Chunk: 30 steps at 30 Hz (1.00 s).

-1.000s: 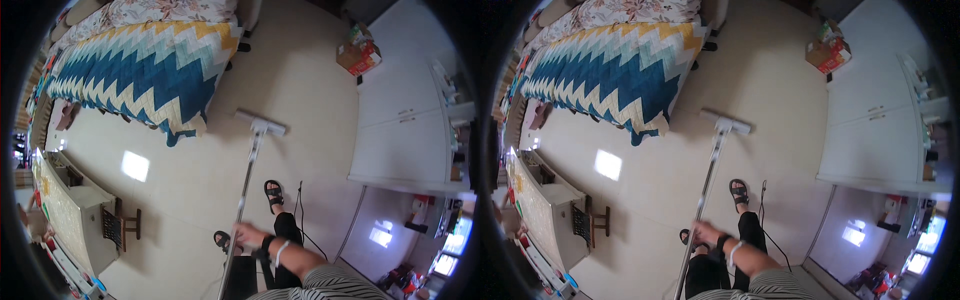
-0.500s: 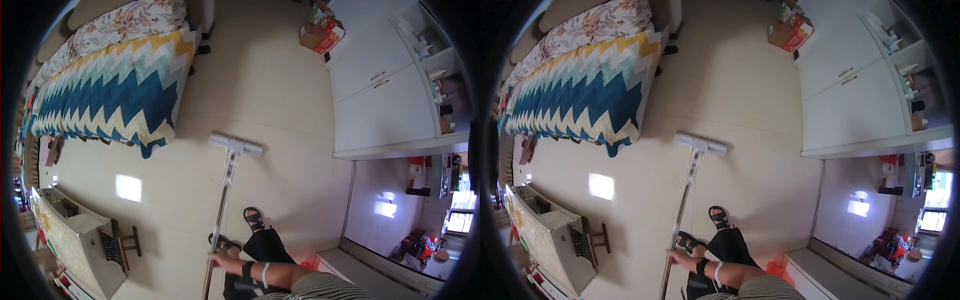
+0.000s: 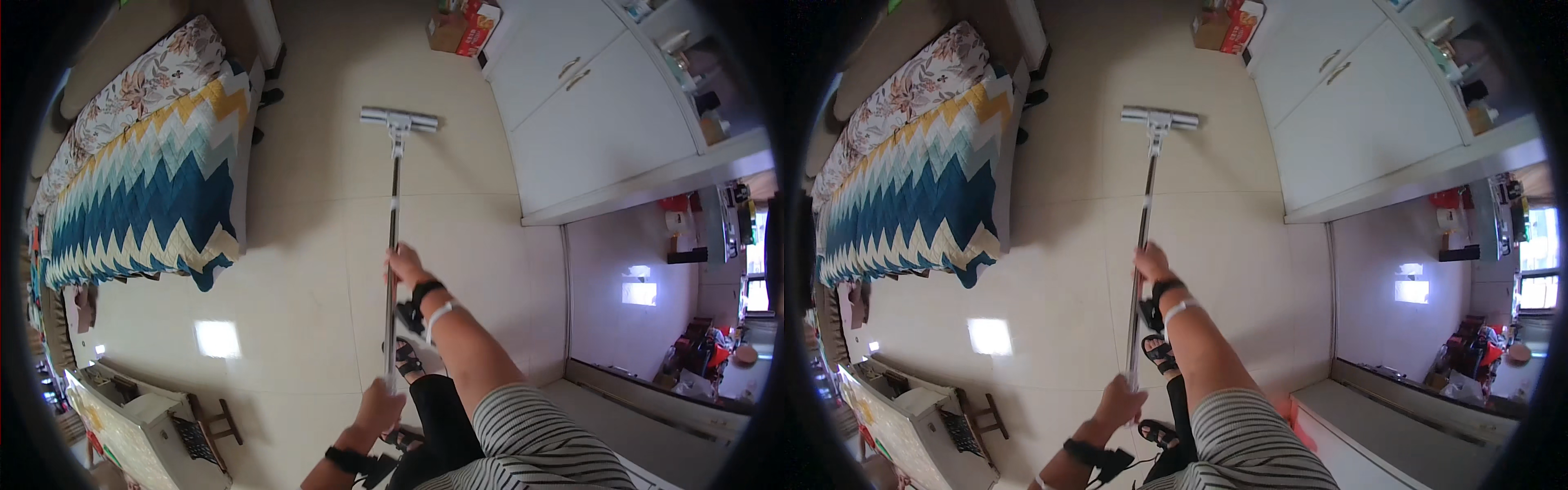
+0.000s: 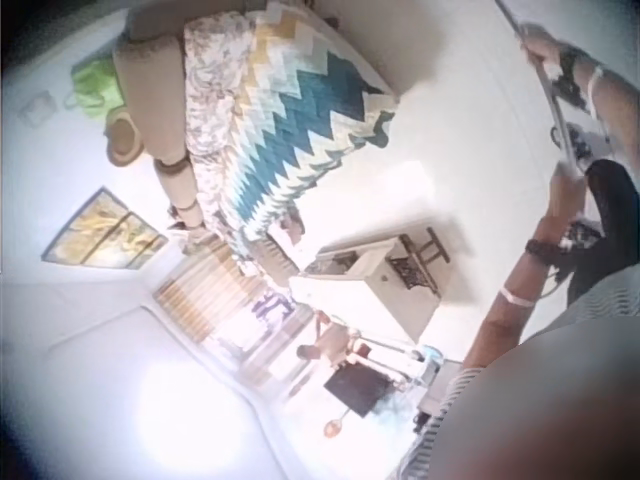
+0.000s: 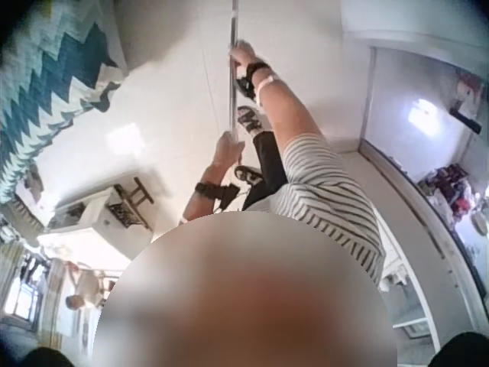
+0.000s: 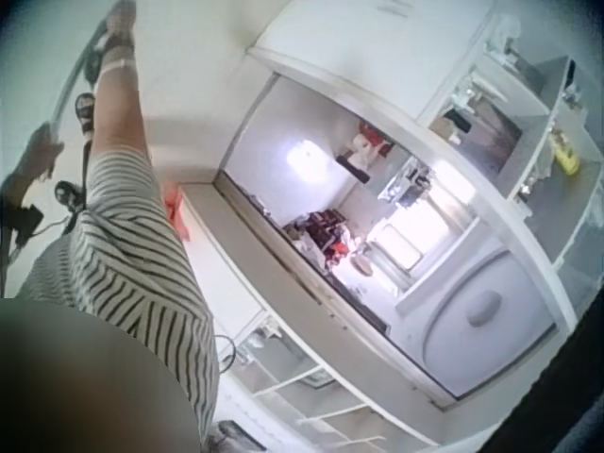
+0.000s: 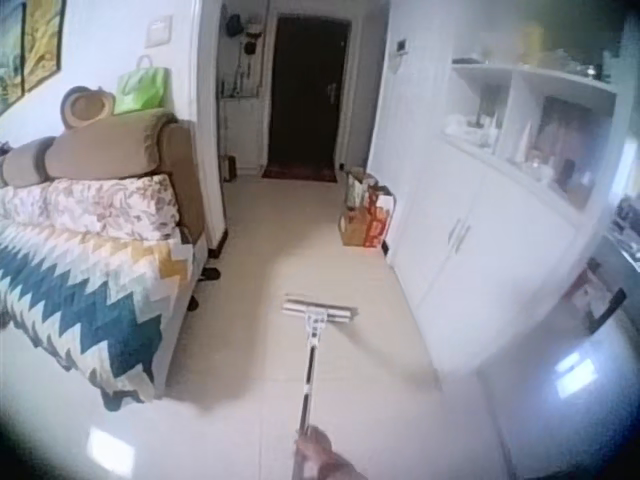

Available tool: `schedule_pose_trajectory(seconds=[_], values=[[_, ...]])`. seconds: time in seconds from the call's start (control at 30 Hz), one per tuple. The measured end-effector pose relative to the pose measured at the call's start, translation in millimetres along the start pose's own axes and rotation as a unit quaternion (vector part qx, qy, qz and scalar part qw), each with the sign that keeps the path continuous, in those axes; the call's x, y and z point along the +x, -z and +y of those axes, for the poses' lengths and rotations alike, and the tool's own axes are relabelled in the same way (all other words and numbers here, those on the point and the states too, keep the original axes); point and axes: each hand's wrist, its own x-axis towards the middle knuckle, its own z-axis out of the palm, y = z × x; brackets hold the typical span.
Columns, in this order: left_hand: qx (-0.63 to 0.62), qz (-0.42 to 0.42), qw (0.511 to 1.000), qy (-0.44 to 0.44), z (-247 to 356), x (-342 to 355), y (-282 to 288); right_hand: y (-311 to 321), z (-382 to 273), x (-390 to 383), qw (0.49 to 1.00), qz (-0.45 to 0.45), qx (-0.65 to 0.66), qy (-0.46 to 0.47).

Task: The person cleans the floor across the hallway and living room using a floor squeegee, pauses to move a small wooden stool under a table by hand, and resumes squeegeeing the floor.

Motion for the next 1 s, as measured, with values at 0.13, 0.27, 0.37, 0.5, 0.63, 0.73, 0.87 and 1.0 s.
schedule_pose_trajectory(seconds=[0.13,0.27,0.37,0.5,0.63,0.73,0.87,1.0], values=[[0.171,0.023,0.978,0.116,-162,-82,-15,-50,113,-154,0.968,-0.142,0.173,-0.111],[0.1,0.072,0.99,0.072,-364,-233,-67,-68,224,-326,0.867,-0.332,0.124,-0.349],[0.058,0.07,0.981,0.173,-389,-295,-86,-74,298,-450,0.818,-0.575,-0.009,-0.004],[0.04,0.077,0.971,0.224,-407,-333,-106,-74,279,-505,0.725,-0.557,0.052,-0.401],[0.051,0.065,0.969,0.232,-406,-325,-124,-57,275,-462,0.775,-0.534,0.087,-0.327],[0.093,0.045,0.979,0.173,-386,-282,-134,-39,275,-388,0.895,-0.355,0.11,-0.245],[0.203,0.072,0.975,-0.056,-251,-145,-136,5,186,-240,0.98,-0.108,0.163,-0.035],[0.134,-0.001,0.987,-0.085,-37,28,-150,113,117,-50,0.975,0.157,-0.076,0.14]])
